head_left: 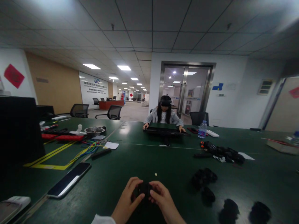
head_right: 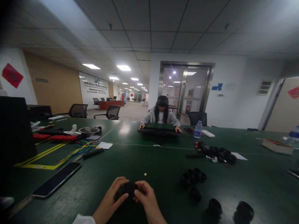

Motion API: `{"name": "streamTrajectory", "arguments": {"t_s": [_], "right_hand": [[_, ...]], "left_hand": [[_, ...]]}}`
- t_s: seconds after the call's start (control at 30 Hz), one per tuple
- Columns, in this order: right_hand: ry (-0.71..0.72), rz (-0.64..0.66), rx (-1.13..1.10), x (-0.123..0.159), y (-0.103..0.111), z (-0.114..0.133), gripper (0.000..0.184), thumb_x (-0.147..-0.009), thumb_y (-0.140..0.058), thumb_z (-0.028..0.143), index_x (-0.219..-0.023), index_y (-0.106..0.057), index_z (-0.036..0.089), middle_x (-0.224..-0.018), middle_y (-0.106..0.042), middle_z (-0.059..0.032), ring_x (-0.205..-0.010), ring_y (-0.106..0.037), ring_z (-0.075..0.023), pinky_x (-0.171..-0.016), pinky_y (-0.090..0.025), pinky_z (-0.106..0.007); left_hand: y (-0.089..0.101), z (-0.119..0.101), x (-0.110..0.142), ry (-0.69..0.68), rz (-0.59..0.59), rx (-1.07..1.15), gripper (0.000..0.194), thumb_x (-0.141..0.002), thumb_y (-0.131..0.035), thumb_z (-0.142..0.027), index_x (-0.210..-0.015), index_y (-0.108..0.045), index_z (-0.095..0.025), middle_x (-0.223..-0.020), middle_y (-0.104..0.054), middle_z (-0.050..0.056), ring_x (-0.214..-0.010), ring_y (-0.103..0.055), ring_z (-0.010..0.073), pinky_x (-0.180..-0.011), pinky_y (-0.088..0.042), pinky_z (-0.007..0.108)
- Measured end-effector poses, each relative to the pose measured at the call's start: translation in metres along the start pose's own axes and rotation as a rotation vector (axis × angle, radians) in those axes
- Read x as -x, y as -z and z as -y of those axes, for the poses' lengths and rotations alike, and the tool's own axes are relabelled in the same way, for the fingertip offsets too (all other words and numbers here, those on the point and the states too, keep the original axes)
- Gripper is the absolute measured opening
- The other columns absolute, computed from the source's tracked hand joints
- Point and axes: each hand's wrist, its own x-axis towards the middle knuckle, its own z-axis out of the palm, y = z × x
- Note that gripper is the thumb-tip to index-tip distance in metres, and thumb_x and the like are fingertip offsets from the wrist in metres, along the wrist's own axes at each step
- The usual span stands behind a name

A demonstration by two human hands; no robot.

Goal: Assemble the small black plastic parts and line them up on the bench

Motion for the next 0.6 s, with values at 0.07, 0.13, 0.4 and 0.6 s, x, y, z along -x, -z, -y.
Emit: {"name": "streamTrajectory", "arguments": {"t_s": [0.07,0.13,0.4,0.6], "right_hand": [[-0.017,-0.009,-0.008,0.0005,-0.0017,0.0024,0.028,-0.06,-0.066,0.03,-0.084,-0.058,0.017,-0.073,-0.057,-0.0004,-0.058,-0.052,-0.0105,-0.054,-0.038,-0.023],[-0.042,-0.035,-0.026,0.0011,-0.0033,0.0049,0.029,-0.059,-0.067,0.031,-0.083,-0.058,0.017,-0.07,-0.056,0.0001,-0.056,-0.051,-0.01,-0.052,-0.037,-0.023],[-0.081,-0.057,-0.04,0.0027,-0.0044,0.0081,0.029,-0.06,-0.067,0.031,-0.083,-0.059,0.017,-0.07,-0.056,0.0,-0.057,-0.052,-0.0104,-0.052,-0.037,-0.023],[-0.072,-0.014,-0.007,0.0015,-0.0002,0.0043,0.026,-0.063,-0.064,0.03,-0.086,-0.059,0.018,-0.072,-0.056,0.0001,-0.059,-0.052,-0.0105,-0.055,-0.037,-0.024]], "left_hand": [[0.0003,-0.0001,0.0004,-0.026,0.015,0.004,0.034,-0.076,-0.05,-0.03,-0.109,-0.045,-0.023,-0.115,-0.041,0.008,-0.096,-0.048,0.0212,-0.07,-0.046,0.028],[0.0003,-0.0004,0.0012,-0.05,0.012,0.019,0.042,-0.073,-0.054,-0.026,-0.114,-0.042,-0.024,-0.119,-0.038,0.009,-0.099,-0.046,0.0221,-0.073,-0.046,0.03],[-0.0021,0.0055,0.0022,-0.029,-0.031,0.062,0.042,-0.074,-0.052,-0.023,-0.114,-0.041,-0.022,-0.109,-0.048,0.008,-0.089,-0.052,0.0197,-0.074,-0.046,0.032],[-0.0006,0.0054,-0.0006,0.037,0.001,0.041,0.039,-0.074,-0.053,-0.032,-0.111,-0.047,-0.021,-0.102,-0.055,0.006,-0.089,-0.052,0.02,-0.078,-0.043,0.031]]}}
